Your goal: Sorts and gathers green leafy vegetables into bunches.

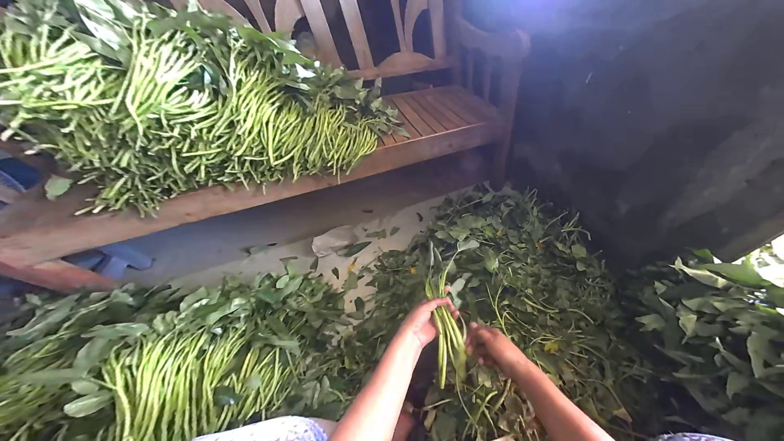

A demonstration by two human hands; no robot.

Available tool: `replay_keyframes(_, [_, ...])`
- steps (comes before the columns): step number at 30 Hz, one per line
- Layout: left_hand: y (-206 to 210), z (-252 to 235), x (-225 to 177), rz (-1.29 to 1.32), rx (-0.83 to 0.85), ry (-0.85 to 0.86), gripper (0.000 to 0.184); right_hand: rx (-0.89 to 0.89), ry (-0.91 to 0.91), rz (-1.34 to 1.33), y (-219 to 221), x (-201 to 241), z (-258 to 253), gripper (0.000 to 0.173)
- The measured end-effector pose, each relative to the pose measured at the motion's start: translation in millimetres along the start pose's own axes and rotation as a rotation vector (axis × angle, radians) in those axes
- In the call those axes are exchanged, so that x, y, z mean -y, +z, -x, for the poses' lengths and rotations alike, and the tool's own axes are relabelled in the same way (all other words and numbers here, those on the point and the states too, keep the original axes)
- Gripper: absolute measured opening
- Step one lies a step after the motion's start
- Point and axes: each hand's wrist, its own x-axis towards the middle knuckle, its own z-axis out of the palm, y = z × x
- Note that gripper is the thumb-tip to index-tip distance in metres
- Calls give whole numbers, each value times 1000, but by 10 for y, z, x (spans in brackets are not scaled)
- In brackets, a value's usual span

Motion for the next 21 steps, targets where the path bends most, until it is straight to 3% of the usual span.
replay_keyframes(3, [-60,-78,-193,32,-132,166,25,-352,-13,306,-417,-208,-194,47])
replay_keyframes(4, [-77,-98,-246,61,-174,232,26,-391,42,396,-538,-304,-242,45])
replay_keyframes(6, [-116,-108,-309,119,-191,291,23,-361,142,531,-658,-516,-319,43])
replay_keyframes(9, [-161,-59,-307,130,-107,146,23,-343,133,589,-640,-588,-325,37])
replay_keyframes(12, [-148,-56,-267,82,-168,64,14,-397,-19,473,-642,-253,-222,31])
replay_keyframes(14, [-177,-99,-283,71,-188,73,17,-375,-188,313,-656,52,-95,31])
replay_keyframes(17, [-142,-127,-311,-28,-245,143,14,-313,-327,139,-614,250,29,28])
replay_keyframes(21, [-33,-45,-372,-241,-382,371,14,-374,-444,280,-456,302,73,26])
